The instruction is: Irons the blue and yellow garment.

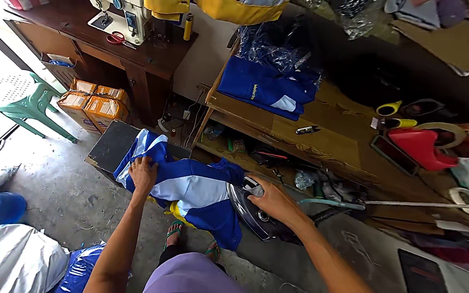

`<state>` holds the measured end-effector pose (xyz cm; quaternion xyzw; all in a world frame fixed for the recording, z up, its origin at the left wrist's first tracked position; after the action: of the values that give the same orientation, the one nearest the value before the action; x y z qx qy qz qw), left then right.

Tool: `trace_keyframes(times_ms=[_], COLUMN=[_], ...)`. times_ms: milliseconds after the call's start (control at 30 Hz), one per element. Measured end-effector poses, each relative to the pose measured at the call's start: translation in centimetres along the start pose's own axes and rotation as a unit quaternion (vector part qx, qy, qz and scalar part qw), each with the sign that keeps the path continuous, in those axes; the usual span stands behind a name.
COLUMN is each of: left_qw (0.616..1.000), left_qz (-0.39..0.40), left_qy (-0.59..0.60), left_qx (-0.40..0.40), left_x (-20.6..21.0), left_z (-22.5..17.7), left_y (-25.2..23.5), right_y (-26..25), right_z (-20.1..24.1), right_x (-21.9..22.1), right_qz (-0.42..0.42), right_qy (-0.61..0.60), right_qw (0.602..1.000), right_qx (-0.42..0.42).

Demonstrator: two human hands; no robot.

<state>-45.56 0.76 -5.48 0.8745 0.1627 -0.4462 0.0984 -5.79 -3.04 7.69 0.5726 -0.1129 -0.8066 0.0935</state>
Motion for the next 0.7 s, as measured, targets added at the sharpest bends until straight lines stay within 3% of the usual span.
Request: trace_keyframes(times_ms=[67, 167, 300, 467, 700], left_qw=[0.992, 0.961, 0.944, 0.945, 0.951], left_qz=[-0.014, 0.079, 0.132, 0.141, 0.164], left_qy=[0.030, 0.042, -0.022, -0.038, -0.042], left_qx=[0.121, 0.263, 0.301, 0.293, 0.259], left_x=[1.1, 5.2, 7.5, 7.6, 7.3], left_z=[-3.7, -8.1, -7.6, -7.5, -8.0], left_y=[1.5, 4.1, 4.0, 3.9, 3.8], right_y=[0.4, -0.4, -2.1, -1.5, 5.1], right_z=[1.3, 4.1, 4.5, -2.3, -17.1], right_x=[-0.2, 0.8, 2.5, 1.3, 0.1], right_qz=[0.006, 0.015, 0.004, -0.058, -0.142], right_qy=[0.009, 0.010, -0.005, -0.029, -0.014], right_qw=[1.000, 0.999, 0.999, 0.997, 0.977], right_qx=[-0.017, -0.051, -0.044, 0.040, 0.159])
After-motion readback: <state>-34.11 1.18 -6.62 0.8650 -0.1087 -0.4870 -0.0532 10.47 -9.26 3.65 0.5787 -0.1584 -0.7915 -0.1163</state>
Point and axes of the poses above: each hand's wrist, its own y-axis away from the middle knuckle, its own x-axis out of the palm, z = x × y, the point moved 4 cm from there along -y, towards the middle knuckle, and after that the axes turned 11 degrees about -z, right-handed, at the moved point
